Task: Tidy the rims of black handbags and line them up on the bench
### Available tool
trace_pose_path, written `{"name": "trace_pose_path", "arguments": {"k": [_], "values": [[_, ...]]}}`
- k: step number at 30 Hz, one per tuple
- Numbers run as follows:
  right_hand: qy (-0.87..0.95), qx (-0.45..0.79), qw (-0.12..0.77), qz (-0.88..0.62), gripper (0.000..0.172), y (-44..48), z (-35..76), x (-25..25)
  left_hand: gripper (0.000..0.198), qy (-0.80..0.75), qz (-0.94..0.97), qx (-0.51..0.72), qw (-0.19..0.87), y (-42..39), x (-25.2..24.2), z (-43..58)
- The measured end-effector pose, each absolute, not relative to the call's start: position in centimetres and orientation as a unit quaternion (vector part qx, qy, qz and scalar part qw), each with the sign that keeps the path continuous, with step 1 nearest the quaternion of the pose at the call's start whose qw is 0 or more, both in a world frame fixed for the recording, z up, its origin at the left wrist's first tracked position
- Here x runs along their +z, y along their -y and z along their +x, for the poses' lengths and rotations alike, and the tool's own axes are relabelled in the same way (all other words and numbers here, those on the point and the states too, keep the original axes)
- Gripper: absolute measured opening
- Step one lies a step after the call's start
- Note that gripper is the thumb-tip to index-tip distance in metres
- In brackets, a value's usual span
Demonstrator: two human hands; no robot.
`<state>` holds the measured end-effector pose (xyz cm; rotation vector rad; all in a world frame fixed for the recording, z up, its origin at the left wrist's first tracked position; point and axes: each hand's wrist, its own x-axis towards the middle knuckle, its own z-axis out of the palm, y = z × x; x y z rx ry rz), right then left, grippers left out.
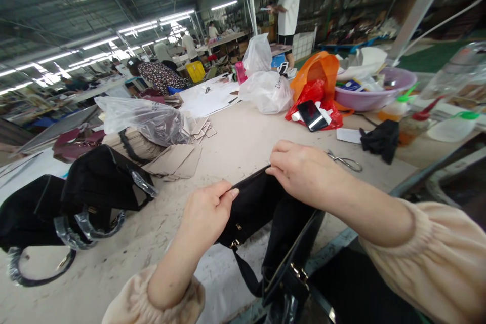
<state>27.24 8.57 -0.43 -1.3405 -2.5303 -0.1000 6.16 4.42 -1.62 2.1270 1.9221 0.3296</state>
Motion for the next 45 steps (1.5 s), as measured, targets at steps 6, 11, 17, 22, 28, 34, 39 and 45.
{"name": "trace_pose_path", "arguments": {"k": [6,11,17,22,28,34,39,45], "values": [[0.873,-0.027,0.148,-0.464,0.021,-8.4,27.4,-0.5,0.026,-0.648,0.757,0.014,0.082,-4.1,-0.1,6.7],[0.872,-0.03,0.153,-0.464,0.02,-8.3,27.8,-0.5,0.026,-0.585,0.808,0.008,0.069,-4.8,1.4,8.3],[0.873,-0.024,0.166,-0.457,0.017,-8.1,28.3,-0.6,0.026,-0.567,0.823,0.023,0.023,-6.4,0.3,10.8],[0.876,0.009,0.166,-0.453,0.02,-8.2,28.5,-0.4,0.031,-0.584,0.809,0.044,0.047,-6.3,-0.2,10.8],[0.881,0.045,0.164,-0.442,0.015,-8.3,29.9,-0.1,0.032,-0.601,0.793,0.074,0.072,-6.1,-0.5,10.4],[0.859,0.029,0.151,-0.489,0.016,-7.7,30.5,0.2,0.032,-0.599,0.791,0.093,0.084,-6.0,-0.7,10.7],[0.851,-0.002,0.157,-0.501,0.016,-7.8,30.0,0.1,0.033,-0.602,0.787,0.093,0.095,-5.6,-0.6,10.7],[0.844,-0.011,0.165,-0.51,0.018,-7.9,30.1,-0.2,0.032,-0.602,0.789,0.08,0.087,-5.5,-0.3,11.0]]}}
